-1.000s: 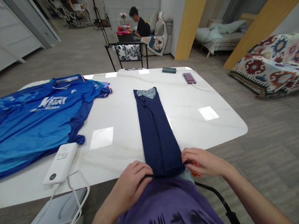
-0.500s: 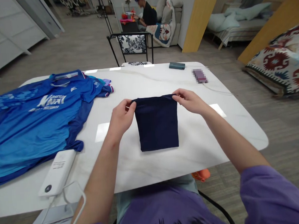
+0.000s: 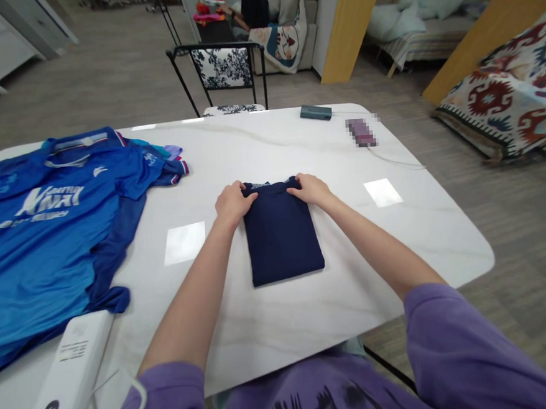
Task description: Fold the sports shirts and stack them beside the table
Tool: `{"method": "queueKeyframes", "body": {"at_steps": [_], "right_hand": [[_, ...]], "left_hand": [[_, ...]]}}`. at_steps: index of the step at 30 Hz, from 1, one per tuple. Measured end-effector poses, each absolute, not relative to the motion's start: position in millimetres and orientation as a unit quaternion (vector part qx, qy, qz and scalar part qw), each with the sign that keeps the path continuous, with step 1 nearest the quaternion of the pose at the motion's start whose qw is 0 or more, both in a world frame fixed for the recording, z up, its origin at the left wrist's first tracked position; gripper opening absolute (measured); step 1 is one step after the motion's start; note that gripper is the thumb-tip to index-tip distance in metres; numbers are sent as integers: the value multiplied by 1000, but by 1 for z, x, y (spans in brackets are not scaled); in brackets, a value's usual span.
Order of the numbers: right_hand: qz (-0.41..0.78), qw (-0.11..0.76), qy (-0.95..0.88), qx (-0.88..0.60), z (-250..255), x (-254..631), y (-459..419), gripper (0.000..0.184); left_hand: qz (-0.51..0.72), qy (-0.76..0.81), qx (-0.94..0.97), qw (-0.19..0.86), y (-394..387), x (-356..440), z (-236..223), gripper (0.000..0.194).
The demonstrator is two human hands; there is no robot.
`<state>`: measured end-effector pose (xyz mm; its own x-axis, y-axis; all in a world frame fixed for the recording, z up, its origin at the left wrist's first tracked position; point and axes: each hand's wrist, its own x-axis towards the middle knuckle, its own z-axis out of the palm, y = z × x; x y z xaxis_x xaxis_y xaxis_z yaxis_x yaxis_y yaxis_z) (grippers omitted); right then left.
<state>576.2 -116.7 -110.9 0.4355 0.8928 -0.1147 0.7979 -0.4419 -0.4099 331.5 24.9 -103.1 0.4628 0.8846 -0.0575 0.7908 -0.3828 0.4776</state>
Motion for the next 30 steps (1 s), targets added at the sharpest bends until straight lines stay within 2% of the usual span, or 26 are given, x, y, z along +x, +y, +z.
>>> {"method": "queueKeyframes", "body": {"at_steps": [3, 6, 10, 17, 20, 24, 26, 28, 30], "right_hand": [[162, 201, -508, -822, -100, 568, -121, 41], [168, 309, -493, -796, -79, 560, -143, 39], [120, 450, -479, -744, -42, 556, -208, 42], [-19, 526, -442, -726, 38, 591, -373, 62], [-45, 512, -446, -733, 61, 644, -434, 65], [-36, 436, -423, -794, 39, 749, -471, 63], [-31, 377, -391, -839, 8, 796, -470, 61], [-30, 302, -361, -882, -27, 824, -462, 60], [-34, 232, -357, -904, -61, 830, -454, 62]], "left_hand": [[141, 489, 825, 246, 16, 335, -94, 35], [249, 443, 813, 284, -5, 330, -76, 33], [401, 322, 770, 378, -52, 321, -28, 42], [415, 122, 768, 472, -184, 351, 79, 48], [374, 75, 755, 533, -220, 406, 87, 55], [248, 87, 743, 616, -235, 516, 41, 55], [182, 146, 787, 571, -236, 568, 5, 47], [129, 213, 846, 471, -235, 603, -29, 39], [106, 245, 881, 391, -234, 617, -55, 41]]}}
